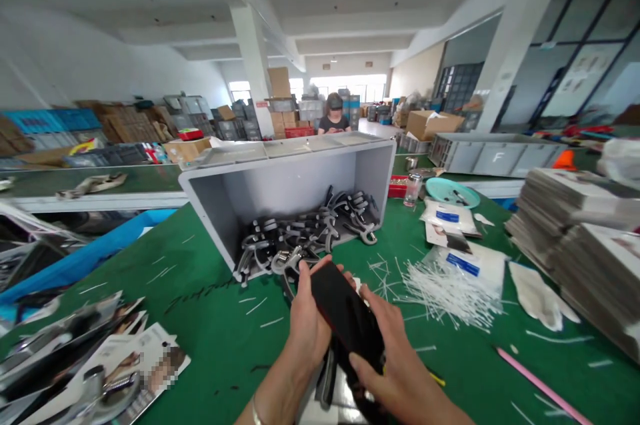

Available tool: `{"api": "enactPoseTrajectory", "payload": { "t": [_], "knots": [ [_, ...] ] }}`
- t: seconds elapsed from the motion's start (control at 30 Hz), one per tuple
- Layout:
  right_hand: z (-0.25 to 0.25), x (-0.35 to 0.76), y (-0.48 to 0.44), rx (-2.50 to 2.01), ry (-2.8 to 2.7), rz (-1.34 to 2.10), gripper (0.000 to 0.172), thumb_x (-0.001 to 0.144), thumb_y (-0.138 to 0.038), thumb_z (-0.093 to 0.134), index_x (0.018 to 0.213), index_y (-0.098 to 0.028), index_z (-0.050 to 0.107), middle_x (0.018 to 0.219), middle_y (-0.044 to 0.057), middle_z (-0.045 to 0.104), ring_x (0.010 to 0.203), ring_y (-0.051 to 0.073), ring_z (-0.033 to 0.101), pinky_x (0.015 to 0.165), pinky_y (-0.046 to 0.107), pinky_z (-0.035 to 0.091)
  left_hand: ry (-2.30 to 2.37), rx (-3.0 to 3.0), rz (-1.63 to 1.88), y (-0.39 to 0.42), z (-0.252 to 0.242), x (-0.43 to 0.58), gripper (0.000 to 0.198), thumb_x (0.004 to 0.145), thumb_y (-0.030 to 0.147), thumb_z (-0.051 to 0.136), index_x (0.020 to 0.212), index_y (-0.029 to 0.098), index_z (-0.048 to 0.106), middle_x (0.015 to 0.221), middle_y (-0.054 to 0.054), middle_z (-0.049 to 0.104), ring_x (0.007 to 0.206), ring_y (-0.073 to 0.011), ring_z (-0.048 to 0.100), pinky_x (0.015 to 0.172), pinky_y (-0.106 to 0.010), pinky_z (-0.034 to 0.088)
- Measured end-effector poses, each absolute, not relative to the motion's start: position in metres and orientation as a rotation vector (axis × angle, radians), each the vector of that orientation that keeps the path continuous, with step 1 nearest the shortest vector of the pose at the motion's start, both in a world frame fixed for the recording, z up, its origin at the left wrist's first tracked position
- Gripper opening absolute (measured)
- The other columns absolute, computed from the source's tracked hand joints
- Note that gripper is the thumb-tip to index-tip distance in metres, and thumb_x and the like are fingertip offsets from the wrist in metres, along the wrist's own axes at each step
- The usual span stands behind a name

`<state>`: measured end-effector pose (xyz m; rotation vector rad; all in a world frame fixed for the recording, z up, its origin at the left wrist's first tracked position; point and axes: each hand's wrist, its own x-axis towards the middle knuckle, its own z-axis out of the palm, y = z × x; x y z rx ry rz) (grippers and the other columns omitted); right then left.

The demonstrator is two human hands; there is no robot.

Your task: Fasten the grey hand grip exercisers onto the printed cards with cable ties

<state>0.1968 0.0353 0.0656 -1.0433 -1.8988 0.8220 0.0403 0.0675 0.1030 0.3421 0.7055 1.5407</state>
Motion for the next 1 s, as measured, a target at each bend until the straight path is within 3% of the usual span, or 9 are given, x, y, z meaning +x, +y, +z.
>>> {"api": "enactPoseTrajectory", "payload": {
  "t": [0.07, 0.17, 0.3, 0.47, 0.67, 0.83, 1.0],
  "knots": [
    [0.066, 0.205, 0.033, -1.072, -1.654, 1.148, 0.069, 0.086, -0.040, 0.064, 0.148, -0.024, 0.037, 0.148, 0.013, 0.045, 0.133, 0.033, 0.043, 0.110, 0.052, 0.035, 0.652, 0.336, 1.529, 0.066, 0.102, 0.046, 0.059, 0.089, 0.062, 0.050, 0.125, 0.017, 0.060, 0.099, -0.012, 0.073, 0.088, -0.0264, 0.072, 0.087, -0.045, 0.056],
    [0.070, 0.225, 0.025, -0.982, -1.149, 1.761, 0.055, 0.094, -0.058, 0.045, 0.130, -0.017, 0.059, 0.127, 0.015, 0.064, 0.117, 0.032, 0.058, 0.100, 0.049, 0.044, 0.540, 0.348, 1.428, 0.060, 0.107, 0.066, 0.059, 0.090, 0.063, 0.047, 0.122, 0.015, 0.062, 0.098, -0.012, 0.072, 0.089, -0.0266, 0.071, 0.088, -0.045, 0.055],
    [0.073, 0.247, 0.008, -0.559, -0.699, 2.319, 0.079, 0.095, -0.069, 0.023, 0.120, -0.007, 0.065, 0.109, 0.020, 0.071, 0.104, 0.033, 0.066, 0.095, 0.052, 0.047, 0.441, 0.387, 1.252, 0.054, 0.114, 0.101, 0.061, 0.092, 0.064, 0.041, 0.116, 0.013, 0.064, 0.097, -0.014, 0.073, 0.089, -0.0266, 0.072, 0.087, -0.041, 0.055],
    [0.064, 0.264, -0.006, -0.458, -0.531, 2.317, 0.083, 0.098, -0.064, 0.014, 0.127, -0.001, 0.059, 0.115, 0.024, 0.068, 0.103, 0.035, 0.066, 0.087, 0.054, 0.050, 0.418, 0.463, 1.093, 0.056, 0.103, 0.129, 0.063, 0.093, 0.065, 0.038, 0.116, 0.012, 0.064, 0.099, -0.015, 0.073, 0.092, -0.0272, 0.071, 0.079, -0.035, 0.056],
    [0.051, 0.277, -0.006, -0.439, -0.479, 2.296, 0.081, 0.098, -0.064, 0.016, 0.121, -0.002, 0.062, 0.108, 0.023, 0.070, 0.092, 0.033, 0.069, 0.077, 0.048, 0.054, 0.577, 0.658, 1.012, 0.055, 0.096, 0.139, 0.066, 0.094, 0.066, 0.031, 0.124, 0.015, 0.061, 0.113, -0.016, 0.071, 0.108, -0.0293, 0.066, 0.095, -0.044, 0.051],
    [0.044, 0.294, -0.002, -0.470, -0.399, 2.145, 0.073, 0.099, -0.061, 0.021, 0.119, -0.005, 0.061, 0.104, 0.021, 0.069, 0.085, 0.029, 0.068, 0.074, 0.042, 0.051, 0.940, 1.240, 1.324, 0.032, 0.105, 0.119, 0.048, 0.098, 0.050, 0.043, 0.135, 0.023, 0.054, 0.139, -0.010, 0.057, 0.128, -0.0263, 0.054, 0.113, -0.046, 0.037],
    [0.026, 0.323, 0.001, -0.505, -0.296, 2.011, 0.064, 0.099, -0.060, 0.027, 0.115, -0.009, 0.062, 0.102, 0.020, 0.069, 0.082, 0.028, 0.066, 0.070, 0.040, 0.048, 1.256, 1.367, 1.704, 0.002, 0.109, 0.061, 0.038, 0.097, 0.033, 0.048, 0.132, 0.017, 0.055, 0.133, -0.013, 0.060, 0.122, -0.0282, 0.059, 0.113, -0.052, 0.039]
  ]
}}
